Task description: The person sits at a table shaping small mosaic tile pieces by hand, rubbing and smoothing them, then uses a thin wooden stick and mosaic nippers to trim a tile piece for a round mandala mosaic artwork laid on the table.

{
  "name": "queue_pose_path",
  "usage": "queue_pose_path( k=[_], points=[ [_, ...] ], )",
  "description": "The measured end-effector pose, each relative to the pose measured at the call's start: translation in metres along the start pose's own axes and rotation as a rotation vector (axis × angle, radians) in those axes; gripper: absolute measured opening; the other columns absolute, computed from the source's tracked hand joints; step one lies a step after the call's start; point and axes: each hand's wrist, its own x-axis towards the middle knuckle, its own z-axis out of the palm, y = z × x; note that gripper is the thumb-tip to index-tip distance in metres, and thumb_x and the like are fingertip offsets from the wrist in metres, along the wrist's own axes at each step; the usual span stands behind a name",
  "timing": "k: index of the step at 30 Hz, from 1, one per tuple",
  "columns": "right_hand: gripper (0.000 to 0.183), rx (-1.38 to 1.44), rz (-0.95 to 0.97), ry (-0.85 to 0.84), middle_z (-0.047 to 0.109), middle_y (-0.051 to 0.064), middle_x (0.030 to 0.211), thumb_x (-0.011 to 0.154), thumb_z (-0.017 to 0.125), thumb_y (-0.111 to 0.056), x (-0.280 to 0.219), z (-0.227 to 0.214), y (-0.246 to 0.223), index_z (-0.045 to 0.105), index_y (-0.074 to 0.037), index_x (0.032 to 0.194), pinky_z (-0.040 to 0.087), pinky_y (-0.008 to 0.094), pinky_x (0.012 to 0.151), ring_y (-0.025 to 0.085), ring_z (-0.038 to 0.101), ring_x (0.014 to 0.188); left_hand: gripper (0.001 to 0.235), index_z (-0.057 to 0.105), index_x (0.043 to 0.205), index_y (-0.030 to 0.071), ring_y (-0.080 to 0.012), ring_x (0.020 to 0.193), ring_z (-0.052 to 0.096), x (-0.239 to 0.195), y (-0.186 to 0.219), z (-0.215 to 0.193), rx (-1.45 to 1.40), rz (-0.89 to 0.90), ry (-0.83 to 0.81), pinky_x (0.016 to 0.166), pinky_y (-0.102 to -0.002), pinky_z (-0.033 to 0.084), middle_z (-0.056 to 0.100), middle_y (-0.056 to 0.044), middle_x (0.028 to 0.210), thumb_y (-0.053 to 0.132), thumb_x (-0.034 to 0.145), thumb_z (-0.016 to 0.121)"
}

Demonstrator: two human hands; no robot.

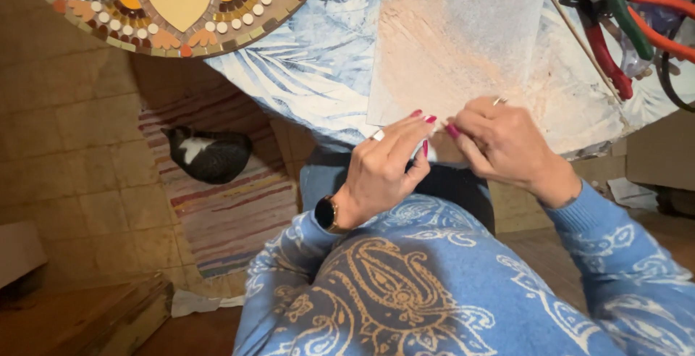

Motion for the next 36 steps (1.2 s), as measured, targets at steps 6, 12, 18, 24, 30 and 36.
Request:
queue_pose_path(
  k=[6, 12, 18, 24, 30, 36],
  points=[
    [0.012, -0.446, -0.039, 0.019, 0.055, 0.006, 0.074, 0.088, 0.075, -0.016, -0.007, 0.007, 0.01, 0.065, -0.011, 0.082, 0.048, 0.037, 0.059, 0.026, 0.061, 0.071, 0.056, 0.063, 0.138, 0.008, -0.0284, 0.138, 0.05, -0.014, -0.008, 0.0, 0.298, 0.023, -0.29, 0.12, -0.06, 0.027, 0.059, -0.011, 0.144, 0.035, 0.091, 0.075],
    [0.009, -0.417, -0.196, 0.036, 0.057, 0.008, 0.078, 0.082, 0.071, -0.013, 0.027, 0.026, 0.027, 0.064, -0.008, 0.081, 0.048, 0.039, 0.061, 0.027, 0.06, 0.073, 0.073, 0.06, 0.141, 0.003, -0.0307, 0.14, 0.047, -0.016, -0.015, -0.003, 0.311, 0.075, -0.34, 0.12, -0.061, 0.025, 0.057, -0.014, 0.142, 0.044, 0.084, 0.076],
    [0.015, -0.417, -0.244, 0.06, 0.057, 0.008, 0.081, 0.09, 0.071, -0.012, 0.084, 0.032, 0.021, 0.061, -0.008, 0.081, 0.048, 0.039, 0.064, 0.028, 0.059, 0.077, 0.071, 0.059, 0.138, 0.005, -0.0304, 0.139, 0.05, -0.018, -0.017, -0.003, 0.306, 0.068, -0.341, 0.122, -0.061, 0.025, 0.057, -0.014, 0.142, 0.045, 0.083, 0.078],
    [0.011, -0.451, -0.12, -0.076, 0.055, 0.009, 0.073, 0.084, 0.071, -0.01, 0.002, 0.015, 0.028, 0.062, -0.007, 0.078, 0.048, 0.042, 0.063, 0.029, 0.057, 0.069, 0.073, 0.059, 0.14, 0.002, -0.0315, 0.138, 0.05, -0.018, -0.022, -0.006, 0.274, 0.103, -0.325, 0.121, -0.057, 0.026, 0.057, -0.016, 0.143, 0.043, 0.082, 0.078],
    [0.01, -0.404, -0.231, 0.035, 0.057, 0.008, 0.082, 0.087, 0.071, -0.014, 0.092, 0.033, 0.022, 0.063, -0.008, 0.086, 0.048, 0.04, 0.067, 0.029, 0.06, 0.08, 0.071, 0.059, 0.139, 0.003, -0.0312, 0.139, 0.049, -0.018, -0.02, -0.004, 0.3, 0.075, -0.364, 0.123, -0.058, 0.024, 0.057, -0.014, 0.14, 0.043, 0.083, 0.078],
    [0.012, -0.461, -0.113, -0.094, 0.057, 0.008, 0.075, 0.085, 0.071, -0.012, 0.005, 0.019, 0.042, 0.062, -0.009, 0.077, 0.048, 0.043, 0.061, 0.029, 0.057, 0.069, 0.073, 0.058, 0.141, 0.003, -0.031, 0.139, 0.049, -0.018, -0.023, -0.004, 0.257, 0.096, -0.323, 0.122, -0.057, 0.024, 0.057, -0.015, 0.143, 0.043, 0.084, 0.077]
  ],
)
